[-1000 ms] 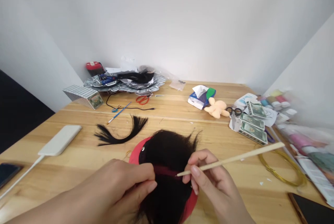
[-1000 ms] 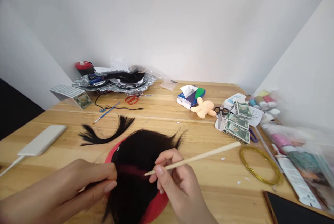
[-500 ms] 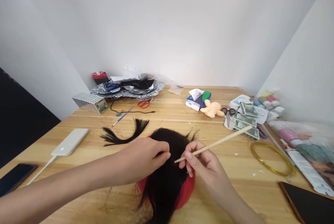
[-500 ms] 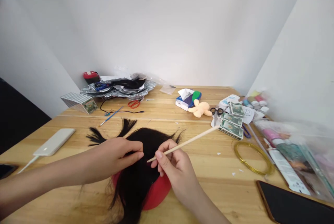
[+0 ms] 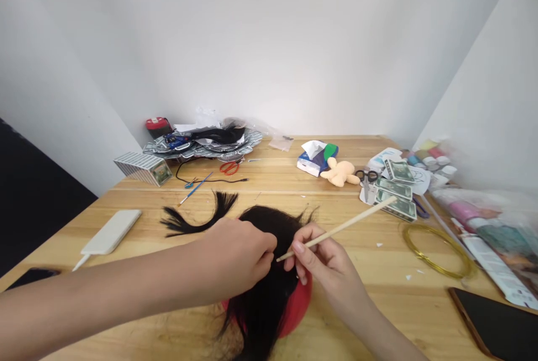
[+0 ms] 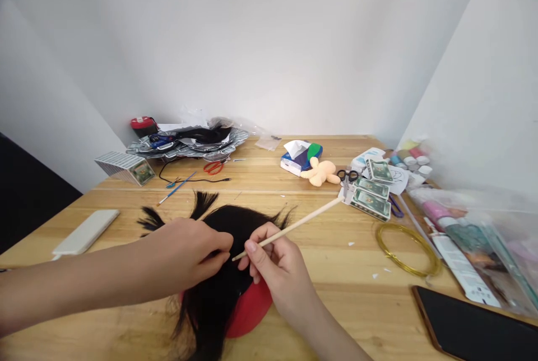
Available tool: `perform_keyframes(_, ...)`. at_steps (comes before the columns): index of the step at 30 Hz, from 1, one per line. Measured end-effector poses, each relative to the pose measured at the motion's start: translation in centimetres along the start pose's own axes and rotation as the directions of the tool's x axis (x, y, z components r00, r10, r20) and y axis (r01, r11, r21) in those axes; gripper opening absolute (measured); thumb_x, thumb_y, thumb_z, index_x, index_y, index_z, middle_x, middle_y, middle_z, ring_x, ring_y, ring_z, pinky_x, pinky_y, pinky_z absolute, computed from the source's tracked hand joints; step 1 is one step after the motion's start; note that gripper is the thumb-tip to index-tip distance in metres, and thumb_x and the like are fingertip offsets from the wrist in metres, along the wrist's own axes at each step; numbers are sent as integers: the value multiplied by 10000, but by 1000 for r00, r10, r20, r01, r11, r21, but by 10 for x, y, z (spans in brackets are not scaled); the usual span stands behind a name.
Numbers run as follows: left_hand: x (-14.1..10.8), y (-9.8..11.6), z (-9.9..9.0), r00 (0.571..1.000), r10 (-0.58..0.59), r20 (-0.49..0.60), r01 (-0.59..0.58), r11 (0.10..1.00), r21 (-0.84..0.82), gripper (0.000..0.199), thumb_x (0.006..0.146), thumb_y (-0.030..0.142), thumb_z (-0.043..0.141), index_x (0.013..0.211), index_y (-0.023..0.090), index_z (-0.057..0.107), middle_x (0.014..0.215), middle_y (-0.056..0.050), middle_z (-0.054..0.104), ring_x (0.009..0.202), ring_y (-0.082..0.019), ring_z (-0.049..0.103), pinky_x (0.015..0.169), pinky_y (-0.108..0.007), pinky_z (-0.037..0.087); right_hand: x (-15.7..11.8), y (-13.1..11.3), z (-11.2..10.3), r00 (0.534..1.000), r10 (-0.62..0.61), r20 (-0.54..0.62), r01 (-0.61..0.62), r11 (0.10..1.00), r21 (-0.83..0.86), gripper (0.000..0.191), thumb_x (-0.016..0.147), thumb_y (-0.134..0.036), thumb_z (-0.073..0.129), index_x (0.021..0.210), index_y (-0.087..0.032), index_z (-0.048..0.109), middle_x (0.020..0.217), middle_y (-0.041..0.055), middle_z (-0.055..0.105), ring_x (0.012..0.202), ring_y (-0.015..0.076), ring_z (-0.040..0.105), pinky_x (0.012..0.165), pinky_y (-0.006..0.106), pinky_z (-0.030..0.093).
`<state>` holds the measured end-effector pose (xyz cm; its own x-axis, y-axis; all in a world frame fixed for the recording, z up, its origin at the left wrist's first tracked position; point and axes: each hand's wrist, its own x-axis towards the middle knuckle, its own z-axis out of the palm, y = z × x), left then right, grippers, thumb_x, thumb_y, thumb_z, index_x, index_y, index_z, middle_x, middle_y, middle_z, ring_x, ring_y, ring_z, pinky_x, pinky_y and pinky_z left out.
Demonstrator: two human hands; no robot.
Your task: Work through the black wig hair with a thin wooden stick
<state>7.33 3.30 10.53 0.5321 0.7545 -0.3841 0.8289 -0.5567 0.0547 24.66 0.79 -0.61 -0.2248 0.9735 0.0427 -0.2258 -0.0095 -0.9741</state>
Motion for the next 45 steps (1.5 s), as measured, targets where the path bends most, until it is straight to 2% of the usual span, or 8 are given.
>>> perform_keyframes(5, -3, 8, 6, 999, 10, -38, -5, 994, 112, 166, 952, 130, 616, 812, 181, 687, 671, -19, 688, 612, -212, 685, 613, -316, 502, 1, -2, 2, 999, -2, -34, 3, 1000, 21, 532, 824, -715, 786, 791, -217, 604, 606, -4, 716, 476, 111, 528, 491, 240, 415)
perform_keyframes(9, -5, 7, 20, 998, 47, -50, -39, 987, 155, 133, 860, 75, 620, 850, 189, 689, 746, -87, 740, 671, -305, 744, 600, -346, 489, 2, -2, 3, 999, -9, -43, 11, 999, 41, 527, 818, -704, 800, 779, -213, 612, 594, -5, 716, 465, 106, 518, 483, 237, 402)
perform_keyframes(12, -3, 5, 23, 997, 50, -63, -42, 991, 126, 135, 892, 106, 583, 844, 192, 675, 746, -99, 731, 705, -323, 745, 613, -351, 483, 2, -2, 3, 999, -14, -44, 16, 999, 44, 530, 814, -701, 806, 769, -210, 611, 591, -6, 712, 459, 101, 513, 480, 232, 395)
perform_keyframes(20, -8, -10, -8, 999, -30, 20, 34, 981, -193, 268, 1026, 235, 476, 776, 229, 572, 715, 34, 646, 663, -158, 625, 572, -226, 384, 2, 1, 2, 999, -18, -36, 19, 999, 36, 501, 853, -677, 788, 794, -208, 621, 615, -10, 713, 478, 99, 526, 488, 224, 406)
perform_keyframes(25, -12, -9, -9, 998, -56, 34, 63, 958, -280, 302, 1029, 282, 448, 770, 235, 596, 685, 52, 620, 623, -137, 581, 526, -222, 349, 1, 1, 1, 1000, -12, -24, 13, 999, 36, 495, 853, -672, 790, 800, -209, 624, 625, 1, 720, 478, 108, 529, 486, 237, 416)
perform_keyframes(31, 0, -1, 0, 998, -59, 13, 60, 988, -143, 258, 1000, 182, 543, 769, 197, 656, 673, 35, 607, 608, -145, 547, 567, -262, 353, -1, -2, 0, 1000, -7, -14, 8, 999, 40, 502, 853, -684, 782, 797, -212, 620, 632, -1, 724, 493, 105, 537, 501, 232, 442)
perform_keyframes(36, 1, 8, 4, 998, -51, -36, 50, 999, -21, 215, 999, 245, 623, 806, 171, 680, 674, 14, 659, 595, -157, 620, 649, -298, 513, 2, -4, 3, 999, -7, -32, 9, 998, 62, 544, 799, -711, 813, 772, -204, 618, 598, 2, 715, 464, 96, 526, 475, 217, 430)
perform_keyframes(45, -4, 15, 4, 997, -40, -67, 46, 994, 95, 228, 892, 149, 595, 678, 211, 646, 556, -29, 650, 570, -226, 694, 612, -288, 517, 4, 4, 5, 998, -26, -61, 32, 994, 105, 508, 817, -689, 808, 788, -215, 630, 589, 5, 735, 428, 102, 507, 431, 220, 393)
